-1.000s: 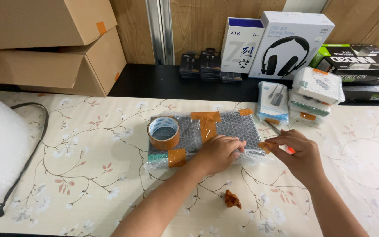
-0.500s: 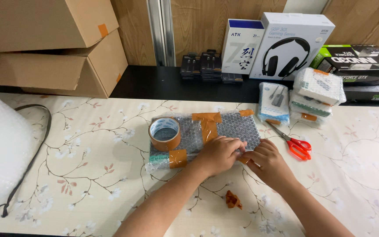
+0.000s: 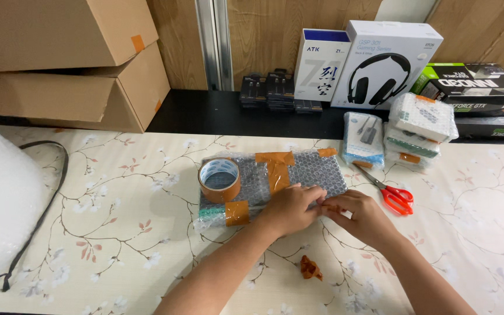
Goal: The person wraps a keyboard in bubble wrap, secures the wrapping with adhesive tape, and cuts the tape using scissors.
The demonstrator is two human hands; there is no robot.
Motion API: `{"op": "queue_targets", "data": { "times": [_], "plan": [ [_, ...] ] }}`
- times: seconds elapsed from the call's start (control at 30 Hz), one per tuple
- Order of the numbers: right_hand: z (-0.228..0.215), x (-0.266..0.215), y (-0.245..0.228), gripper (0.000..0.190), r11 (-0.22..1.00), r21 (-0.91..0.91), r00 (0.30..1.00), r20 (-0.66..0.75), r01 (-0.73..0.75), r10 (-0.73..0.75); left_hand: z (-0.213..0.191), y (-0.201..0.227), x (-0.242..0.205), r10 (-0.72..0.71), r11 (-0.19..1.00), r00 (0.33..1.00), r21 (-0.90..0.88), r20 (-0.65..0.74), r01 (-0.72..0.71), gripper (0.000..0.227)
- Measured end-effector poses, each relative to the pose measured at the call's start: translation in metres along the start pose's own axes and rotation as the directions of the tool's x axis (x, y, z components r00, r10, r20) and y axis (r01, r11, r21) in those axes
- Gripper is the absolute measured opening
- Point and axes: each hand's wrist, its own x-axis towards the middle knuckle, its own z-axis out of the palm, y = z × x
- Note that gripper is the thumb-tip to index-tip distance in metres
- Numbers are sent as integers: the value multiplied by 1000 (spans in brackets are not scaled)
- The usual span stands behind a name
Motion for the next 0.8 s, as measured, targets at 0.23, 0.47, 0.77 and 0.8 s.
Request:
{"op": "queue_targets", "data": {
  "times": [0.23,0.47,0.77,0.8],
  "plan": [
    [-13,8,11,15,926,37,924,88,-376,372,15,-8,7,-61,998,997,-26,-50,60,23],
    [-15,24,18,15,965,-67,961,98,-255,260,5,1,10,-135,989,984,-78,-117,126,27],
    [-20,59,18,17,844,-56,798,299,-533,524,11,13,16,-251,967,952,9,-177,256,28],
    [-19,62,19,20,825,-68,772,317,-561,551,9,18,16,-276,959,943,14,-184,283,27]
  ]
}}
